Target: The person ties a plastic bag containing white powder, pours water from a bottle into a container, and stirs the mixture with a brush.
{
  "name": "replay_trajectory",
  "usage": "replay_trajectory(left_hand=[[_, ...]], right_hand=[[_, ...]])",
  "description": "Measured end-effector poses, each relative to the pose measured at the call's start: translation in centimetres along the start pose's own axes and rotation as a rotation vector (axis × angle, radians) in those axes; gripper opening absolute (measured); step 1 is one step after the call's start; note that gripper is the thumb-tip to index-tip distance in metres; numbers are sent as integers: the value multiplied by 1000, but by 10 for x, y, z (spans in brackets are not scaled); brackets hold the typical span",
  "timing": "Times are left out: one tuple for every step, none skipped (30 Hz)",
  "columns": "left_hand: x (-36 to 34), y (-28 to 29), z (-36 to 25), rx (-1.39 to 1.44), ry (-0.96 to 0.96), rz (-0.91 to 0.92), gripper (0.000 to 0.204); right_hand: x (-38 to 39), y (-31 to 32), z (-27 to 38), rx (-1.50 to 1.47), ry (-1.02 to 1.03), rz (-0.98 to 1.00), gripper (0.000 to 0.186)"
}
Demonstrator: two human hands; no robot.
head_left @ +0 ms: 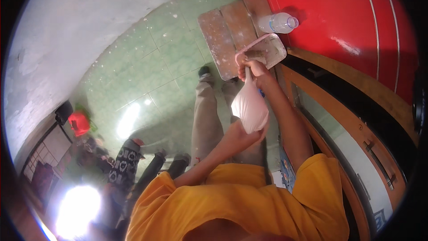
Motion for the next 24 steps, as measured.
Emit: replay_trajectory(left_hand=[[0,5,4,-50,-2,15,28],[-2,12,9,-103,-1,28,29],[-3,18,9,-109,-4,40,29],[-4,23,7,-99,-40,67,32],[-6,29,8,-88,-74,90,35],[-9,41,15,-96,-78,87,35],[-14,53,25,-146,-78,81,36],[-15,65,36,-196,-77,80,38],[-19,75,49,-203,-84,86,38],[-27,86,64,-283,-111,80,41],[-33,96,74,-364,-138,76,44],[-40,105,76,-371,-148,86,44],[-50,116,79,-510,-143,66,48],[-59,124,79,-647,-136,48,51],[-66,127,64,-653,-138,57,51],[-73,128,44,-659,-237,72,53],[-83,129,23,-663,-347,88,55],[-94,133,19,-669,-351,91,55],[-108,137,19,-701,-364,57,55],[-124,142,20,-732,-378,25,55],[-139,142,8,-596,-505,16,57],[-152,144,1,-486,-529,74,64],[-169,141,-3,-299,-519,112,65],[-184,140,-7,-115,-506,140,65]], right_hand=[[1,-1,-1,-32,-13,-36,27],[1,-4,-2,-67,-28,-69,26],[-3,-1,-5,-78,-25,-76,26],[-9,4,-9,-177,-63,-75,27],[-12,6,-12,-274,-100,-71,29],[1,-5,-3,-278,-97,-64,29],[16,-10,6,-236,-42,-100,32],[38,-16,15,-196,12,-142,35],[57,-22,22,-205,19,-143,35],[73,-28,33,-168,143,-143,37],[89,-35,42,-133,266,-146,40],[102,-39,46,-144,275,-153,40],[115,-45,52,-160,383,-126,41],[129,-49,57,-174,487,-102,41],[141,-52,59,-183,487,-108,41],[156,-56,64,-158,585,-116,41],[173,-59,72,-133,693,-128,41],[184,-66,74,-140,697,-129,41],[195,-73,76,-159,745,-123,43],[203,-79,80,-179,794,-118,44],[210,-84,83,-186,797,-123,44],[219,-90,88,-176,888,-110,46],[222,-93,89,-165,976,-104,49],[217,-97,90,-148,987,-118,52]])
Point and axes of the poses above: each hand's wrist, its own x-axis away from the middle knuckle, its own y-axis out of the back of the hand, z = x × y, the point moved 4 cm from there along -x, towards the middle knuckle, and after that the axes turned 15 degrees about -z, right-handed, at the moved point
